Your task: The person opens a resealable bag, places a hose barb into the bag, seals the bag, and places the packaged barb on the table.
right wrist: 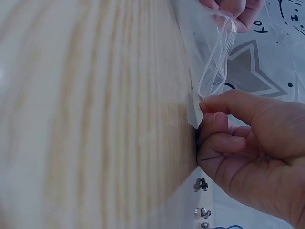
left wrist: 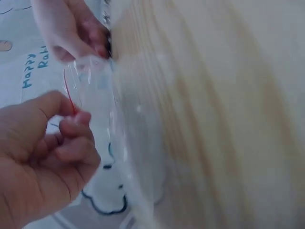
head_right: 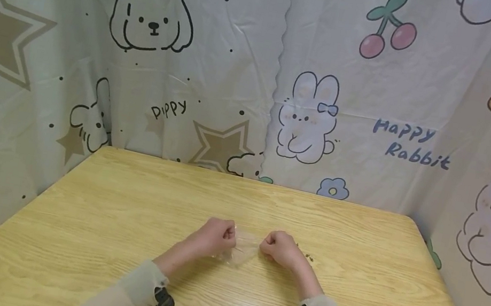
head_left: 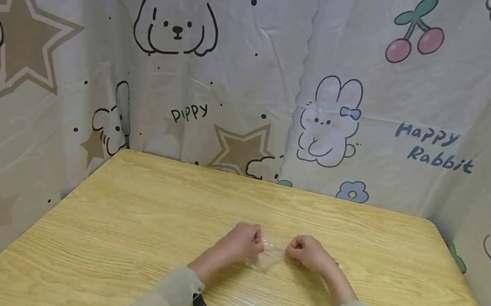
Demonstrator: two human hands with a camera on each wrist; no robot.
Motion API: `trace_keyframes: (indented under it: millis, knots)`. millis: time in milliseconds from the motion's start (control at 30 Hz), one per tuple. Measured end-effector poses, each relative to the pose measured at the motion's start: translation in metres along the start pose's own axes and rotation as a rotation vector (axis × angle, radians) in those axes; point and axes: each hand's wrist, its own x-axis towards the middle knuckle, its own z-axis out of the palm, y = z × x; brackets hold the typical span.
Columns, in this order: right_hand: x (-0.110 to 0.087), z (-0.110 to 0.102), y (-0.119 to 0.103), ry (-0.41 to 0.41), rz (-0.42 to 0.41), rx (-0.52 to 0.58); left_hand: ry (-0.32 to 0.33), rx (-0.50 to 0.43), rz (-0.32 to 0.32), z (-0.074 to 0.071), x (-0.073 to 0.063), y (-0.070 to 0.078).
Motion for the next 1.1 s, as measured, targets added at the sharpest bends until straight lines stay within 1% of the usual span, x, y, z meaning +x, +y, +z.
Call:
trace_keyframes:
  millis: [133, 200, 300, 433, 533, 600, 667, 767, 900, 967, 1100]
  knots:
    - [-0.001, 0.0, 0.0, 0.002, -0.015, -0.014, -0.039, 0.074, 0.08, -0.006, 0.0, -0.002]
    - [-0.001, -0.001, 0.0, 0.002, -0.026, -0.025, -0.074, 0.1, 0.096, -0.009, 0.001, -0.002]
    - [-0.003, -0.001, -0.001, 0.002, -0.048, -0.041, -0.118, 0.15, 0.102, -0.011, 0.003, 0.0]
    - [-0.003, -0.002, 0.0, 0.003, -0.06, -0.046, -0.149, 0.179, 0.094, -0.011, 0.006, 0.001]
    - [-0.001, -0.002, 0.002, 0.011, -0.051, -0.042, -0.159, 0.17, 0.113, -0.009, 0.007, 0.001]
    - [0.0, -0.002, 0.003, 0.016, -0.041, -0.039, -0.168, 0.189, 0.132, -0.007, 0.008, 0.002]
    - [0.0, -0.001, 0.004, 0.02, -0.03, -0.039, -0.174, 0.218, 0.153, -0.004, 0.008, 0.003]
    - [0.0, 0.0, 0.004, 0.018, -0.02, -0.039, -0.185, 0.288, 0.182, -0.001, 0.008, 0.006]
    - [0.001, 0.0, 0.002, 0.015, -0.017, -0.041, -0.182, 0.323, 0.22, 0.001, 0.009, 0.01]
    - [0.001, 0.0, 0.002, 0.014, -0.019, -0.04, -0.182, 0.327, 0.223, 0.0, 0.009, 0.012]
    - [0.002, -0.001, 0.0, 0.009, -0.024, -0.033, -0.187, 0.371, 0.219, -0.001, 0.011, 0.013]
